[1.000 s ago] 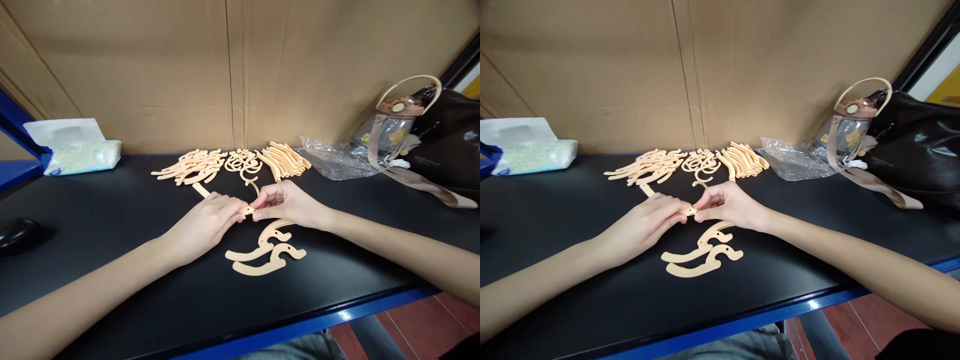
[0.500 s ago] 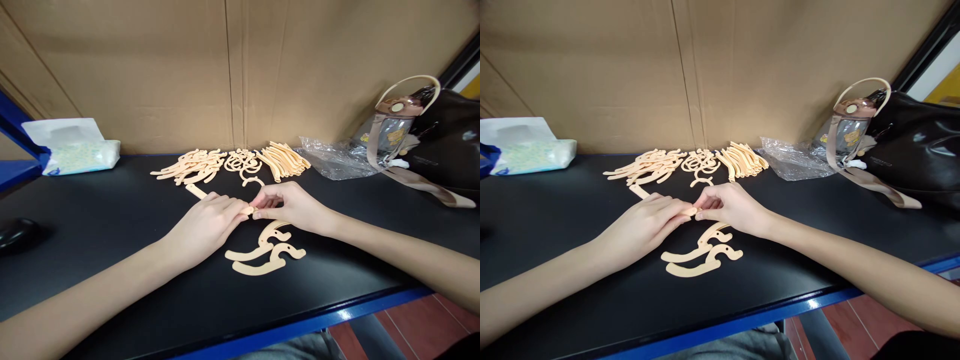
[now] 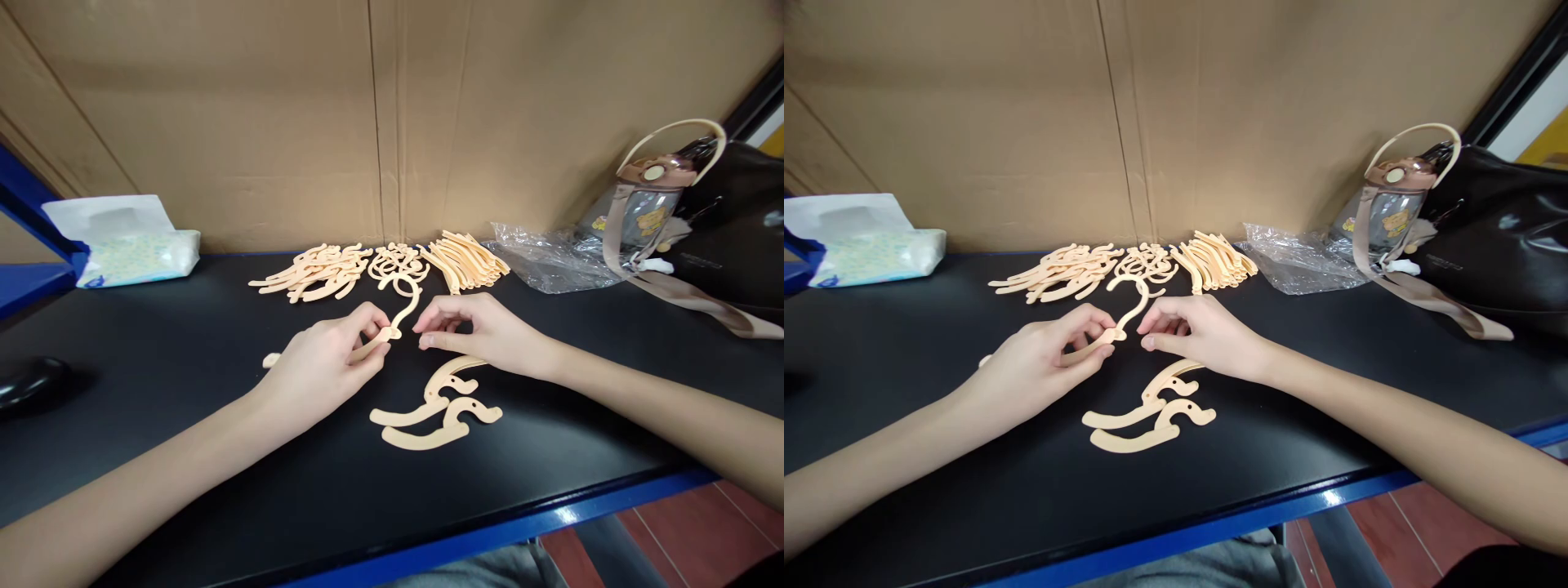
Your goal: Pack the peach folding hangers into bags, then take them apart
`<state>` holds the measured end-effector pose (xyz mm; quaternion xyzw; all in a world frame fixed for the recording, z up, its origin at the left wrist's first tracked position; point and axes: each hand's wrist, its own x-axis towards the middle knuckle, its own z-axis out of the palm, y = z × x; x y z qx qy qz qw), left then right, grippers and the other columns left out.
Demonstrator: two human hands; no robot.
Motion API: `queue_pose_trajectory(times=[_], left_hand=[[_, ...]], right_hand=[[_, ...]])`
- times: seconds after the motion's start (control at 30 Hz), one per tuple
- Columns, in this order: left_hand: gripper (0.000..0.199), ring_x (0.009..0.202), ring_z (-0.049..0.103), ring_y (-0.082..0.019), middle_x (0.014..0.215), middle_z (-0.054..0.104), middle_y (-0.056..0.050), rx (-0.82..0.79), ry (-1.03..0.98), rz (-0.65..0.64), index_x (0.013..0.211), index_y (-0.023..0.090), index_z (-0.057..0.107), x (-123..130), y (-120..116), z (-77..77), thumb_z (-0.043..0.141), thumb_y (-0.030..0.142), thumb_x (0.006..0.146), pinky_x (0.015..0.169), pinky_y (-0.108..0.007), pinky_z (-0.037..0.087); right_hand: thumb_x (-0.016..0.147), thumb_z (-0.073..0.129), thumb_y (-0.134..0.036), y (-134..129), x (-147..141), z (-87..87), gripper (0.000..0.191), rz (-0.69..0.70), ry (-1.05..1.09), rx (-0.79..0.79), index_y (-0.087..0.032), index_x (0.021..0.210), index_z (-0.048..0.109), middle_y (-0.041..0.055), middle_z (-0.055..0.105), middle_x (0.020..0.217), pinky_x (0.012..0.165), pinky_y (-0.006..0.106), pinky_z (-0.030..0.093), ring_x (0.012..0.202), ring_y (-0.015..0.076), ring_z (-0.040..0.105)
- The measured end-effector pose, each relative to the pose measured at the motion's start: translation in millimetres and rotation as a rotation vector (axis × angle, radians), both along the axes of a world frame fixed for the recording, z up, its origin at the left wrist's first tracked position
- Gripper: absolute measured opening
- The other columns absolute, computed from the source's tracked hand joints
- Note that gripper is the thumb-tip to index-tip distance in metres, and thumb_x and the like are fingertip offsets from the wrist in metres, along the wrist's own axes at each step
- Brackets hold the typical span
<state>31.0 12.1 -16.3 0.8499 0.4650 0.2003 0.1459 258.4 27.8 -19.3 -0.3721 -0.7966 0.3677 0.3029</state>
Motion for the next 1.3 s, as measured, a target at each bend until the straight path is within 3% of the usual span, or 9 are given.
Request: queue_pose_trajectory(times=[0.2, 0.33, 0.57, 0.7, 0.8, 0.97, 1.03, 1.2, 1.3], left_hand=[[0.027, 0.055, 0.051, -0.011, 0.082, 0.060, -0.001, -0.522, -0.382, 0.048, 0.104, 0.018, 0.056, -1, 4, 6.5, 0.059, 0.035, 0.083, 0.038, -0.019, 0.042], [0.025, 0.065, 0.055, -0.011, 0.088, 0.061, -0.003, -0.820, -0.526, 0.022, 0.102, 0.018, 0.062, -5, 6, 11.7, 0.064, 0.034, 0.083, 0.047, -0.019, 0.051], [0.015, 0.072, 0.061, -0.012, 0.095, 0.063, -0.005, -0.967, -0.696, 0.076, 0.098, 0.017, 0.060, -8, 5, 13.1, 0.064, 0.022, 0.084, 0.060, -0.023, 0.057], [0.018, 0.073, 0.061, -0.013, 0.091, 0.062, -0.005, -0.935, -0.650, 0.046, 0.095, 0.017, 0.059, -6, 5, 11.8, 0.066, 0.025, 0.081, 0.060, -0.025, 0.057], [0.024, 0.072, 0.061, -0.016, 0.085, 0.059, -0.003, -0.810, -0.537, 0.019, 0.097, 0.017, 0.059, -3, 4, 7.7, 0.065, 0.034, 0.080, 0.056, -0.027, 0.056], [0.020, 0.069, 0.056, -0.015, 0.085, 0.057, -0.001, -0.129, -0.138, -0.024, 0.100, 0.020, 0.063, 3, -8, 5.5, 0.053, 0.033, 0.088, 0.056, -0.028, 0.046], [0.018, 0.069, 0.055, -0.014, 0.085, 0.056, -0.001, 0.011, -0.028, -0.064, 0.092, 0.020, 0.063, 5, -14, 6.1, 0.047, 0.029, 0.092, 0.062, -0.029, 0.045], [0.026, 0.091, 0.057, -0.019, 0.093, 0.058, -0.004, 0.021, 0.004, -0.121, 0.099, 0.020, 0.064, 4, -9, -5.1, 0.040, 0.029, 0.097, 0.081, -0.034, 0.048], [0.029, 0.099, 0.057, -0.021, 0.104, 0.058, -0.006, 0.062, -0.024, -0.117, 0.112, 0.020, 0.062, 1, 4, -12.0, 0.041, 0.034, 0.097, 0.090, -0.037, 0.049]], right_hand=[[0.086, 0.060, -0.030, 1, 6, 5.7, 0.014, 0.016, 0.015, -0.082, -0.017, 0.089, 0.065, 0.0025, 0.072, 0.081, 0.071, 0.027, 0.048, 0.079, 0.0150, 0.067], [0.087, 0.059, -0.031, 0, 5, 5.0, 0.017, 0.038, -0.010, -0.097, -0.016, 0.089, 0.067, 0.0026, 0.072, 0.080, 0.070, 0.027, 0.048, 0.076, 0.0144, 0.065], [0.088, 0.060, -0.033, 2, 4, 2.7, 0.019, 0.053, -0.009, -0.114, -0.016, 0.090, 0.068, 0.0024, 0.072, 0.080, 0.070, 0.026, 0.048, 0.075, 0.0140, 0.065], [0.088, 0.060, -0.033, 1, 4, 2.7, 0.019, 0.056, -0.021, -0.123, -0.016, 0.088, 0.068, 0.0024, 0.072, 0.080, 0.070, 0.026, 0.048, 0.076, 0.0143, 0.065], [0.088, 0.059, -0.032, 0, 4, 2.0, 0.018, 0.049, -0.039, -0.120, -0.017, 0.087, 0.068, 0.0022, 0.072, 0.080, 0.069, 0.026, 0.047, 0.076, 0.0143, 0.065], [0.088, 0.059, -0.032, 0, 5, 5.3, 0.017, 0.036, -0.100, -0.047, -0.017, 0.086, 0.067, 0.0015, 0.071, 0.079, 0.067, 0.025, 0.045, 0.072, 0.0128, 0.062], [0.088, 0.059, -0.034, -5, 2, 14.1, 0.018, 0.039, -0.115, -0.025, -0.017, 0.083, 0.066, -0.0002, 0.068, 0.073, 0.062, 0.023, 0.044, 0.066, 0.0113, 0.059], [0.090, 0.055, -0.039, -64, -12, 43.1, 0.025, 0.198, -0.271, 0.044, -0.023, 0.074, 0.065, -0.0007, 0.065, 0.070, 0.056, 0.028, 0.044, 0.063, 0.0133, 0.058], [0.092, 0.047, -0.038, -115, -22, 35.6, 0.027, 0.525, -0.415, 0.018, -0.036, 0.076, 0.069, -0.0028, 0.069, 0.080, 0.055, 0.031, 0.047, 0.075, 0.0168, 0.064]])
